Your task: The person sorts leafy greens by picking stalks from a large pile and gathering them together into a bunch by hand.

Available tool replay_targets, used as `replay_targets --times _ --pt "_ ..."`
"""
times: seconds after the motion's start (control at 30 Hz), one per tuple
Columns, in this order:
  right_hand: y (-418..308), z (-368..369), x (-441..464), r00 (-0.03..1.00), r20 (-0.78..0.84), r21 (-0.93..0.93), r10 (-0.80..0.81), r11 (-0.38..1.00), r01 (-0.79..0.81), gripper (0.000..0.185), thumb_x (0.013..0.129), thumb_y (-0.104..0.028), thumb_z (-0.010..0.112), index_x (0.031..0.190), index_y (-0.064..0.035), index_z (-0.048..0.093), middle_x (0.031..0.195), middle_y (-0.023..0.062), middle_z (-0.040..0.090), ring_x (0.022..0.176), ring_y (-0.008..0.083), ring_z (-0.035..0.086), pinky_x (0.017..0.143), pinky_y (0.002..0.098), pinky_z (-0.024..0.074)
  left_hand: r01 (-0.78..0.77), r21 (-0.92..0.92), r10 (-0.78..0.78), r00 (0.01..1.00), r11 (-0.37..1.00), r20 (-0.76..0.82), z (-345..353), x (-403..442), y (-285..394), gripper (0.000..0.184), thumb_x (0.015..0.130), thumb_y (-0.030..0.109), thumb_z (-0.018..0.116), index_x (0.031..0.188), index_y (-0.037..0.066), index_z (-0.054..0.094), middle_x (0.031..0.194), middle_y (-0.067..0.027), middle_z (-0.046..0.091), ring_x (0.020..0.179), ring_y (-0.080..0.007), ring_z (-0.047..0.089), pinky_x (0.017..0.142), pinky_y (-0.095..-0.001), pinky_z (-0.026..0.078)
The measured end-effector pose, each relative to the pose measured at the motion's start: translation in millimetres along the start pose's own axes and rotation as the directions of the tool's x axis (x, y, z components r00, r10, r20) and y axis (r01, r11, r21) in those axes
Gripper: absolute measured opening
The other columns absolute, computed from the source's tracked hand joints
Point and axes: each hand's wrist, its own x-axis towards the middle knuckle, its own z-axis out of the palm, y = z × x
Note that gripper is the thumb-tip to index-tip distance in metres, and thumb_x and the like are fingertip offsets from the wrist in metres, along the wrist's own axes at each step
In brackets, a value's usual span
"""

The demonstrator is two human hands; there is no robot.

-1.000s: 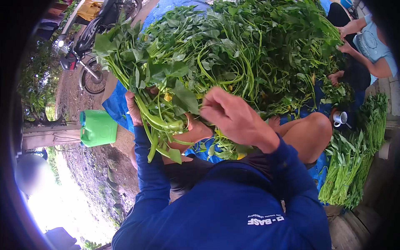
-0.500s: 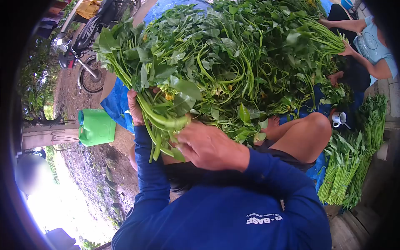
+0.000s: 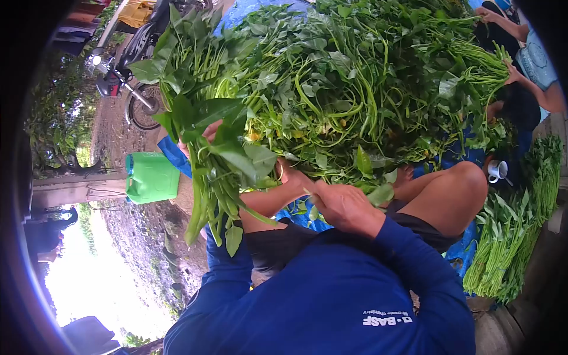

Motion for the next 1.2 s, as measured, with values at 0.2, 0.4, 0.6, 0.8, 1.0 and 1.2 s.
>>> replay_targets --times 0.2,0.4,0.6,0.8,1.0,1.2 --pt "-5.9 -28.9 18.0 0.952 -0.304 0.094 -0.044 0.993 0.075 0.028 0.091 -0.009 0.07 0.119 -0.0026 0.069 0.1 0.0147 0.074 0.087 0.034 0.072 0.075 0.0443 0.0569 -0.028 0.08 0.03 0.999 0.996 -0.026 -2.8 -7.0 -7.8 0.063 0.086 0.05 0.075 0.129 0.007 0.06 0.112 -0.0107 0.058 0.099 -0.0274 0.058 0.09 -0.0471 0.055" --pt "-93.2 -99.5 62.8 0.678 -0.621 0.106 -0.393 0.815 0.57 0.018 0.086 0.0 0.079 0.103 -0.0045 0.074 0.096 0.0084 0.073 0.079 0.028 0.065 0.072 0.0382 0.0526 -0.08 0.251 0.099 0.993 0.965 -0.066 -11.4 -4.3 -22.4 0.068 0.088 0.056 0.072 0.134 0.008 0.062 0.12 -0.0136 0.067 0.105 -0.0308 0.065 0.091 -0.0504 0.058" --pt "-79.5 -72.1 101.0 0.789 -0.334 -0.181 -0.516 0.856 0.483 0.022 0.085 -0.013 0.081 0.104 -0.0072 0.072 0.092 0.0066 0.068 0.09 0.0291 0.063 0.079 0.0425 0.0498 -0.042 0.51 0.127 0.983 0.859 -0.134 -7.0 7.5 -21.4 0.061 0.09 0.05 0.068 0.134 0.006 0.066 0.117 -0.0152 0.074 0.097 -0.0317 0.07 0.094 -0.049 0.058" --pt "-54.1 -36.6 68.1 0.972 -0.172 0.185 -0.159 0.964 0.191 0.012 0.091 -0.007 0.073 0.101 -0.0032 0.067 0.084 0.0134 0.063 0.076 0.0353 0.063 0.069 0.0426 0.0501 -0.034 0.69 0.355 0.876 0.723 -0.328 -12.2 13.2 -15.3 0.053 0.093 0.046 0.068 0.13 0.008 0.066 0.106 -0.0154 0.072 0.091 -0.0313 0.07 0.087 -0.0472 0.062" --pt "-39.4 -14.4 6.4 0.986 0.11 0.487 0.128 0.858 -0.166 0.012 0.1 -0.012 0.066 0.101 -0.0004 0.066 0.087 0.0197 0.069 0.08 0.0371 0.069 0.073 0.0402 0.0534 -0.142 0.889 0.64 0.744 0.435 -0.194 -5.7 9.6 34.7 0.038 0.103 0.037 0.057 0.114 0.002 0.067 0.091 -0.0139 0.074 0.087 -0.0279 0.072 0.082 -0.045 0.062" --pt "112.0 10.6 15.8 0.934 0.293 -0.048 0.205 0.979 -0.199 0.028 0.099 -0.027 0.063 0.092 0.0005 0.068 0.086 0.0209 0.069 0.076 0.0374 0.065 0.076 0.0434 0.0542 -0.174 0.905 0.711 0.681 0.388 -0.174 12.5 -17.2 58.3 0.039 0.106 0.036 0.056 0.113 -0.001 0.067 0.094 -0.0167 0.075 0.087 -0.0298 0.074 0.082 -0.0442 0.063"
